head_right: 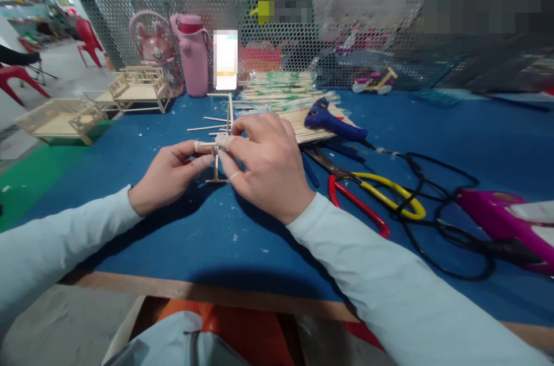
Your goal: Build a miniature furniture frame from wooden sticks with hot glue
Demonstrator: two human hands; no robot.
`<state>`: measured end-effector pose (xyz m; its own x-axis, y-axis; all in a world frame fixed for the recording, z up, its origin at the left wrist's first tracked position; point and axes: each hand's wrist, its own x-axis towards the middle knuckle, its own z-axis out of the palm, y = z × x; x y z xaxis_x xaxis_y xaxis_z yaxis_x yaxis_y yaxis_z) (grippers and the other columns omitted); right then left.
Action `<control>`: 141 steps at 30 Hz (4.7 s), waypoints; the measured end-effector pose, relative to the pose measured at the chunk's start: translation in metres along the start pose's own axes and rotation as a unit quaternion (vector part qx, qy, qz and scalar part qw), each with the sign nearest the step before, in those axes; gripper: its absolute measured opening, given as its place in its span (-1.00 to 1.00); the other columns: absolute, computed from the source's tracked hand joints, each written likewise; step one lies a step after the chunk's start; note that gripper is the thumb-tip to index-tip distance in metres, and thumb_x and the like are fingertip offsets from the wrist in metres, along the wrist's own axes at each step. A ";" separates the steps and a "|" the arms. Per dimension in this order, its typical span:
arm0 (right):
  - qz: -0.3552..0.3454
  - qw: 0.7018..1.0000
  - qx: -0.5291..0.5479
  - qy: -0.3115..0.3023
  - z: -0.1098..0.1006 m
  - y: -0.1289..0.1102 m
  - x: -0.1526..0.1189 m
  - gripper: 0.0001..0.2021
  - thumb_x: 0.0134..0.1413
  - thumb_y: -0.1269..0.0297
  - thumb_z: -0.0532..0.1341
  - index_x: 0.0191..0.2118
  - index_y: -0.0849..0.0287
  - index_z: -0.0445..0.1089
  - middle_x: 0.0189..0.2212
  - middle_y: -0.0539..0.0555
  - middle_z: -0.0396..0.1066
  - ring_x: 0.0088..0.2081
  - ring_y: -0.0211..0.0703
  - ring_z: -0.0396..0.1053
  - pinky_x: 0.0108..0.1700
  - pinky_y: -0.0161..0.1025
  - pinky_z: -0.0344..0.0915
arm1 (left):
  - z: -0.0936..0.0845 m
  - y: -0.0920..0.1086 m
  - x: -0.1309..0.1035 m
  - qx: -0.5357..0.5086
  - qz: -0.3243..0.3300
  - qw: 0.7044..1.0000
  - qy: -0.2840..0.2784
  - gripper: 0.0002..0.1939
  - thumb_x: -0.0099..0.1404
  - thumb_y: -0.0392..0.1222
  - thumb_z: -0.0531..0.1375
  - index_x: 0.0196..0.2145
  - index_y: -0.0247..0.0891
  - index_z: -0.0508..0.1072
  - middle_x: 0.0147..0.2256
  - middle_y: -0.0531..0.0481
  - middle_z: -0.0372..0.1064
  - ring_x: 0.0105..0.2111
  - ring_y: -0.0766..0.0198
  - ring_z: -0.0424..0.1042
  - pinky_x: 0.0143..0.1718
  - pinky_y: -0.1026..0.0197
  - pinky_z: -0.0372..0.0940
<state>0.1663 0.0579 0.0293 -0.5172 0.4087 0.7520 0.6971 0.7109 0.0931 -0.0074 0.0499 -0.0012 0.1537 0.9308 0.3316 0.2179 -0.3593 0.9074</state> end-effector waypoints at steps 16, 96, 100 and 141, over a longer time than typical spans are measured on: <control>0.001 0.999 0.016 0.045 0.006 -0.001 -0.003 -0.83 0.07 0.32 0.18 -0.30 0.19 0.52 -0.38 0.14 0.45 -0.31 -0.05 0.32 -0.27 -0.11 0.23 | -0.001 0.004 -0.006 0.154 0.142 0.971 0.119 -0.76 0.09 -0.33 0.20 -0.22 -0.28 0.37 -0.34 0.01 0.37 -0.36 0.31 0.33 -0.35 0.28 0.26; 0.020 0.999 -0.024 0.042 0.009 -0.006 -0.004 -0.81 0.13 0.31 0.13 -0.32 0.11 0.51 -0.39 0.07 0.45 -0.31 -0.10 0.30 -0.22 -0.10 0.10 | 0.004 0.006 -0.004 0.174 0.183 0.956 0.147 -0.91 0.13 -0.33 0.25 -0.34 -0.26 0.48 -0.39 0.02 0.52 -0.41 0.34 0.44 -0.33 0.28 0.35; 0.019 0.999 -0.024 0.042 0.009 -0.006 -0.004 -0.82 0.13 0.31 0.13 -0.32 0.11 0.50 -0.39 0.06 0.45 -0.31 -0.11 0.30 -0.22 -0.11 0.09 | 0.004 0.007 -0.004 0.176 0.185 0.956 0.145 -0.91 0.13 -0.33 0.25 -0.34 -0.26 0.48 -0.40 0.02 0.51 -0.42 0.34 0.43 -0.34 0.29 0.34; -0.001 0.998 -0.005 0.063 0.009 -0.005 -0.005 -0.85 0.09 0.36 0.18 -0.29 0.19 0.51 -0.36 0.12 0.41 -0.28 -0.07 0.29 -0.19 -0.10 0.13 | 0.005 0.004 -0.005 0.170 0.170 0.961 0.134 -0.96 0.18 -0.31 0.22 -0.36 -0.30 0.46 -0.41 0.00 0.47 -0.40 0.34 0.40 -0.30 0.30 0.30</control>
<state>0.1610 0.0570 0.0193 -0.4533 0.3319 0.8273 0.7012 0.7058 0.1011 -0.0020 0.0438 -0.0007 0.0288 0.7228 0.6904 0.5090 -0.6051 0.6122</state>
